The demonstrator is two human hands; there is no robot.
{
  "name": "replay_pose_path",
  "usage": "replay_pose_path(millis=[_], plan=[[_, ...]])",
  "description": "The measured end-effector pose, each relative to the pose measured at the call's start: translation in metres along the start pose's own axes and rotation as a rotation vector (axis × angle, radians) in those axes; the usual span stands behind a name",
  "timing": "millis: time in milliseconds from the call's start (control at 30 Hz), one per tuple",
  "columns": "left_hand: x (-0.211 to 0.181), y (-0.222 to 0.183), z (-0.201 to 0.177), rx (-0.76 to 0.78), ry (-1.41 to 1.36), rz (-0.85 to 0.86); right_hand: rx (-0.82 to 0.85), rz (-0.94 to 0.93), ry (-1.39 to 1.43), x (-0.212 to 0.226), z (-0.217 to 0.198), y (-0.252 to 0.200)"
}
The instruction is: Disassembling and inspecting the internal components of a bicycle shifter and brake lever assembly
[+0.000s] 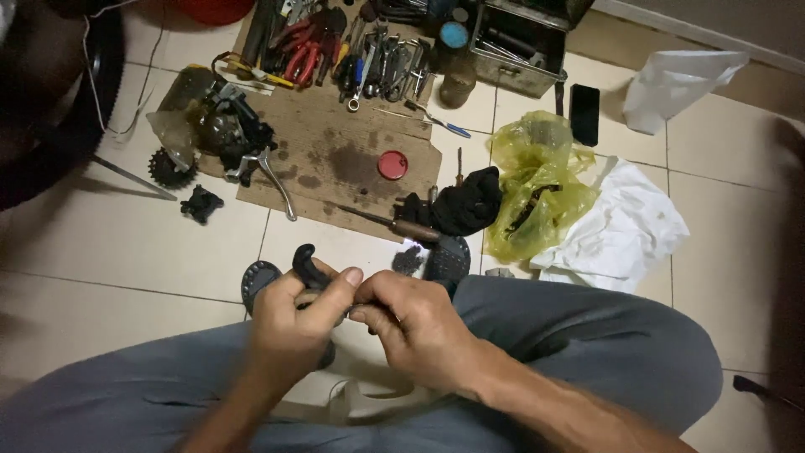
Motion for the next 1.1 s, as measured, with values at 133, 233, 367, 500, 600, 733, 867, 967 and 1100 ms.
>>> replay_pose_path(millis=[133,233,367,500,600,733,867,967,1100], plan=[[-0.003,-0.006,-0.001,0.011,-0.018,-0.014,0.011,0.056,0.044,0.001,0.001,-0.001],[-0.003,-0.005,-0.002,-0.023,-0.013,-0.002,0.005,0.159,0.096,0.002,0.000,0.002],[-0.007,-0.009,-0.002,-0.024,-0.020,0.013,0.004,0.243,0.189,0.003,-0.001,0.004],[0.000,-0.004,-0.001,-0.027,0.015,0.099,0.012,0.311,0.301,-0.004,0.004,0.000],[0.003,0.007,-0.001,-0.017,-0.014,0.194,0.000,0.480,0.342,-0.014,0.009,-0.002],[0.008,0.024,0.000,-0.023,-0.174,0.164,-0.139,0.342,0.480,-0.019,0.006,0.002],[-0.003,0.018,-0.002,0.121,-0.350,0.101,-0.185,0.371,0.529,-0.003,-0.005,0.011],[-0.001,0.024,0.003,0.265,-0.476,0.147,-0.195,0.361,0.514,0.006,-0.010,0.015],[-0.002,0.021,0.001,0.366,-0.592,0.234,-0.254,0.365,0.525,0.004,-0.011,0.010]])
Point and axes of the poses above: each hand's wrist, its own y-axis towards the middle knuckle, its own z-axis out of the palm, x = y × z, the point moved 2 cm from there along y, towards the middle knuckle, and after that the axes turned 8 degrees about -z, right-handed, at the moved point
